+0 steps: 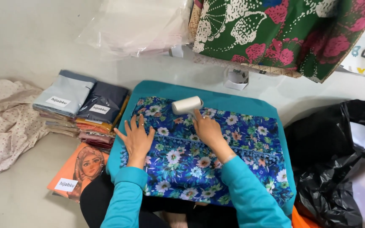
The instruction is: Cleaning a floral hijab with a lint roller and then folding it neatly.
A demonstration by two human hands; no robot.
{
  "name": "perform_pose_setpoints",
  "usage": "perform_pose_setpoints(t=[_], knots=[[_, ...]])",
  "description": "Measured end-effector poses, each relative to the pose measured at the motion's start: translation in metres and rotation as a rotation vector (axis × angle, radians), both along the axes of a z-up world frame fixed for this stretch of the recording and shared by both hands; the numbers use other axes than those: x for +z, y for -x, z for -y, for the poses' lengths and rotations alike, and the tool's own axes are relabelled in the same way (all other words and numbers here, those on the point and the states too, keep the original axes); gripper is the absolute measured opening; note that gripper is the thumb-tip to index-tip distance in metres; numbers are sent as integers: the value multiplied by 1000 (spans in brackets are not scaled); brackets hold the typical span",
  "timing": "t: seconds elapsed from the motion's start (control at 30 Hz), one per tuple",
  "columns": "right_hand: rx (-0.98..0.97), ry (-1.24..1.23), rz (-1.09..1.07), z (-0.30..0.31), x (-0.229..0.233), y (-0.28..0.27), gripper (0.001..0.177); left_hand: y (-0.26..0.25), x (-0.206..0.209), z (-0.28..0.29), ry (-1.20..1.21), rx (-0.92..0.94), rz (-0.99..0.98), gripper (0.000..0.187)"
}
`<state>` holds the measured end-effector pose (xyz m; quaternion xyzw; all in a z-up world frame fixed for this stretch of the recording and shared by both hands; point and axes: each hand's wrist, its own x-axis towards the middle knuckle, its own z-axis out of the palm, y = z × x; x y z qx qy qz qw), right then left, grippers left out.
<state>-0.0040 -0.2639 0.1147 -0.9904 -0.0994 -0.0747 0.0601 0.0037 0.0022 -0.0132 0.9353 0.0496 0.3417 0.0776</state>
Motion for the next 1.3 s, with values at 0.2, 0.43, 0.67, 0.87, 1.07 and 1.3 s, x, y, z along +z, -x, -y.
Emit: perform_pose_setpoints(t=[0.2,0.43,0.67,0.87,1.07,1.3], knots=[[105,19,-59,39,24,70,43,1,0,1,-25,35,9,50],[142,61,-164,62,51,86,45,9,16,3,-24,21,7,47],[251,-9,-86,2,27,10,45,-8,-8,2,10,62,26,64],[231,-81,-152,-36,17,-33,48,1,8,3,129,10,-63,65],[227,-19,-230,-12,25,-2,50,-2,5,4,113,25,-70,63],[199,48,-307,2,85,57,48,1,11,4,118,34,-69,60]])
